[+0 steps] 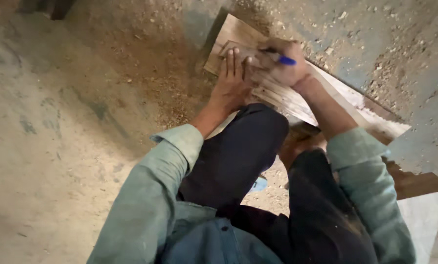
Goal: The person sits on the floor and uses a pen to trace a curved template onto a wooden plank. They repeatedly reposition the template and mark the wood, then set the plank aside.
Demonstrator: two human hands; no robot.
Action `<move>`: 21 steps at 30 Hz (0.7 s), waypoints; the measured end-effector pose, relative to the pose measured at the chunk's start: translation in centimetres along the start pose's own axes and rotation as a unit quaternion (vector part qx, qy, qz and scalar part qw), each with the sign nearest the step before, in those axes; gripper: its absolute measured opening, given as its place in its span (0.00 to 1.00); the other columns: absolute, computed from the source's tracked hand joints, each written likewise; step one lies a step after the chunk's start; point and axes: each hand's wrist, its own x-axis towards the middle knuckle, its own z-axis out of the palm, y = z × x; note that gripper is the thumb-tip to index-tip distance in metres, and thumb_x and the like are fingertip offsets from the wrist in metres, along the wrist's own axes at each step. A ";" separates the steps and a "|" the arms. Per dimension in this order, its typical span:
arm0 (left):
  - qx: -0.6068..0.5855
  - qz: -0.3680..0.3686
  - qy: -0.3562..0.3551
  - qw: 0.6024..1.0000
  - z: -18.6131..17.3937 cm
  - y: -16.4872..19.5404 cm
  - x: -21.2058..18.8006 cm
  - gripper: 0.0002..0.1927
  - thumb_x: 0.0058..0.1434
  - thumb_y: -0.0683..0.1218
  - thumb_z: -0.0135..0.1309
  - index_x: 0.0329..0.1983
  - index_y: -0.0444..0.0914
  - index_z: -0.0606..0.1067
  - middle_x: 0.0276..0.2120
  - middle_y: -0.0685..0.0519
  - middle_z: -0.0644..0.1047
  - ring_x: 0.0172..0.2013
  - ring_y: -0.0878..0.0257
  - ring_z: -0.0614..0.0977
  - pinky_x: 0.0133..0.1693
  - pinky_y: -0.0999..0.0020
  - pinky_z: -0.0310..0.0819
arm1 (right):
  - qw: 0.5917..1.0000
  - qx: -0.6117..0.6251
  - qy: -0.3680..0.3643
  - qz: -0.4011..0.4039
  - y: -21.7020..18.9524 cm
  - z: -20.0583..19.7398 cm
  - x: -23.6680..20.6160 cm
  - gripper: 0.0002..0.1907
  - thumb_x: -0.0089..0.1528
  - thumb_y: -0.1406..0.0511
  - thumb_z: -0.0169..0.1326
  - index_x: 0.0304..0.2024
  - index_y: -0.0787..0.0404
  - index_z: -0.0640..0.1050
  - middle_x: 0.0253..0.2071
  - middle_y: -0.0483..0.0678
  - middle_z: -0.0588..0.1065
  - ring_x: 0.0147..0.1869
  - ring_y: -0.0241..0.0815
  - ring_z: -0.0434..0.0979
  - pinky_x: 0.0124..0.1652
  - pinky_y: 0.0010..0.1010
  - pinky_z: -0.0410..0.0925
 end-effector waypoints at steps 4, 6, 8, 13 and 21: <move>0.019 -0.002 -0.004 1.000 -0.5 -0.2 0.4 0.41 0.63 0.58 0.49 0.69 0.23 0.62 0.66 0.17 0.58 0.67 0.22 0.58 0.65 0.32 0.56 | 0.998 -0.005 0.027 -0.059 0.2 2.4 3.4 0.08 0.63 0.68 0.63 0.43 0.66 0.83 0.41 0.57 0.81 0.43 0.51 0.84 0.44 0.37 0.76; 0.028 -0.001 0.023 0.999 -0.2 -0.4 0.4 0.39 0.67 0.58 0.47 0.70 0.24 0.63 0.67 0.18 0.58 0.68 0.22 0.59 0.65 0.32 0.57 | 0.998 -0.012 0.022 -0.050 0.1 2.7 4.3 0.08 0.62 0.69 0.63 0.43 0.66 0.83 0.40 0.56 0.82 0.41 0.50 0.84 0.42 0.36 0.76; 0.022 0.001 0.033 0.999 0.4 -0.5 0.3 0.38 0.69 0.59 0.46 0.69 0.24 0.64 0.66 0.18 0.59 0.68 0.22 0.60 0.66 0.32 0.57 | 0.998 -0.017 0.010 -0.059 0.0 2.8 4.9 0.08 0.62 0.69 0.63 0.43 0.65 0.83 0.39 0.56 0.82 0.40 0.50 0.84 0.41 0.36 0.76; 0.077 0.009 0.037 0.996 1.2 -0.6 0.0 0.34 0.73 0.58 0.45 0.70 0.26 0.65 0.67 0.19 0.60 0.69 0.25 0.61 0.66 0.35 0.59 | 0.996 -0.001 -0.013 -0.089 0.1 2.8 5.3 0.07 0.63 0.71 0.61 0.43 0.66 0.83 0.38 0.56 0.81 0.40 0.49 0.84 0.40 0.36 0.77; 0.004 0.015 0.023 1.000 0.7 -0.6 0.3 0.36 0.72 0.60 0.45 0.68 0.24 0.65 0.65 0.17 0.60 0.67 0.22 0.61 0.64 0.32 0.59 | 0.993 -0.084 -0.073 -0.047 1.2 -0.6 2.9 0.07 0.64 0.71 0.58 0.44 0.64 0.84 0.37 0.57 0.81 0.31 0.48 0.81 0.30 0.35 0.75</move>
